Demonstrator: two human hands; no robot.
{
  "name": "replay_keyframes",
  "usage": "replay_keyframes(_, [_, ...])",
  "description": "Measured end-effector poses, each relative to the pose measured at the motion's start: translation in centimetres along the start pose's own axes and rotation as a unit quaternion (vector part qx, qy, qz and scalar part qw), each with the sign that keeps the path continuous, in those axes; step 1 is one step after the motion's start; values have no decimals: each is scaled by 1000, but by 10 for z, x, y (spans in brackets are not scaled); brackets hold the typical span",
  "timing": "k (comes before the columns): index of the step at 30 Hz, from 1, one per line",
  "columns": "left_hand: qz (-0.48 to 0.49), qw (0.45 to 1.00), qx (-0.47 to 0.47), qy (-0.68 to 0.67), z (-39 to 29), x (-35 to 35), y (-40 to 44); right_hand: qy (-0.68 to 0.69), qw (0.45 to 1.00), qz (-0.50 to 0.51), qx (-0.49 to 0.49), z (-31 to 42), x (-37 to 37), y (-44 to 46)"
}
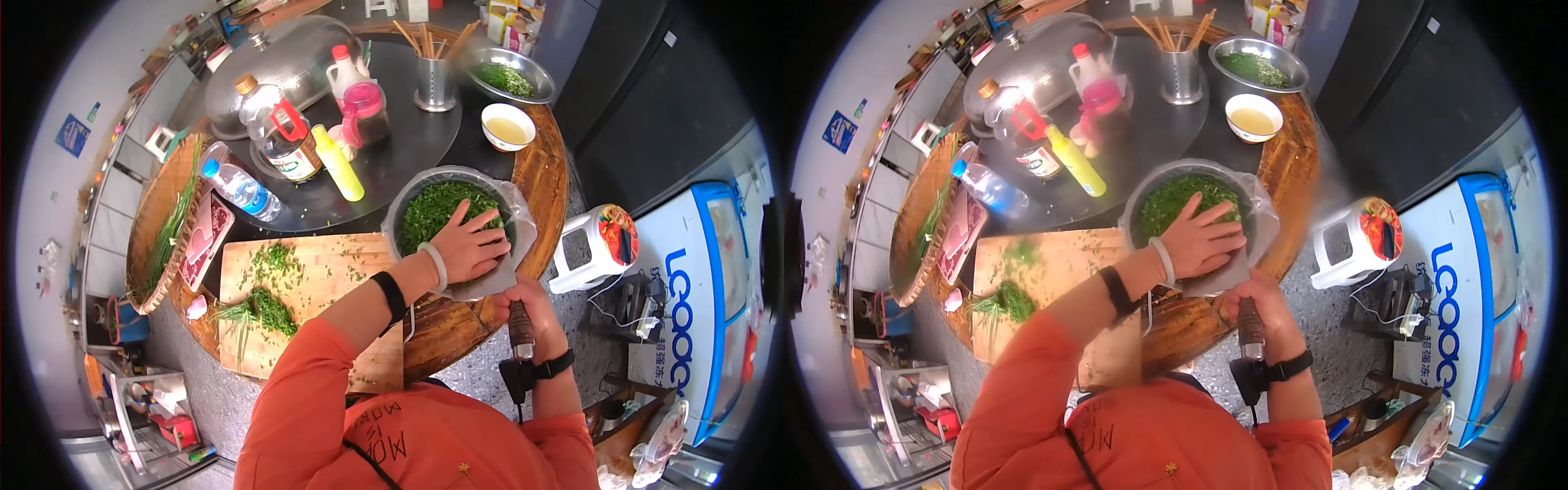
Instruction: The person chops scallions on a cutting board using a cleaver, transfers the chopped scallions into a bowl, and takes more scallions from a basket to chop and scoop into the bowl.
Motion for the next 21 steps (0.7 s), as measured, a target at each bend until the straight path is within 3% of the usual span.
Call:
replay_keyframes(2, [-29,999,13,19,7,-8,7,39,999,-1,7,7,-6,-10])
replay_keyframes(5, [-97,992,16,75,17,-24,11,-26,998,-25,54,12,-11,-34])
replay_keyframes(7, [-17,990,58,129,26,-38,14,-14,998,-14,55,11,-7,-55])
replay_keyframes(8, [-44,988,60,137,34,-47,12,-8,997,-64,47,14,-15,-69])
replay_keyframes(9, [34,984,90,150,36,-41,14,-21,997,-55,47,14,-12,-77])
replay_keyframes(10, [14,985,93,143,43,-50,14,-59,997,-51,25,18,-13,-87])
replay_keyframes(12, [-145,977,134,83,42,-33,10,-91,994,-51,37,25,-22,-104])
replay_keyframes(13, [-146,975,142,86,44,-22,8,-95,993,-66,35,26,-16,-110])
replay_keyframes(15, [-270,940,206,34,46,8,-3,-101,991,-79,30,25,-14,-116])
replay_keyframes(16, [-270,939,210,36,51,20,-13,-105,991,-71,40,26,-18,-117])
replay_keyframes(18, [-137,945,296,-18,73,44,-46,-109,991,-62,50,23,-21,-116])
replay_keyframes(20, [-240,916,321,-25,77,88,-100,-131,987,-87,43,16,-18,-108])
replay_keyframes(21, [-241,914,326,3,87,94,-130,-131,987,-83,42,11,-20,-104])
Point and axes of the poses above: each hand's wrist, its own y-axis towards the middle knuckle, its own x-axis out of the back of the hand, z = x × y, the point moved 3 cm from there along y, towards the middle knuckle, and after that the axes turned 4 degrees about y, right-handed, at the moved point
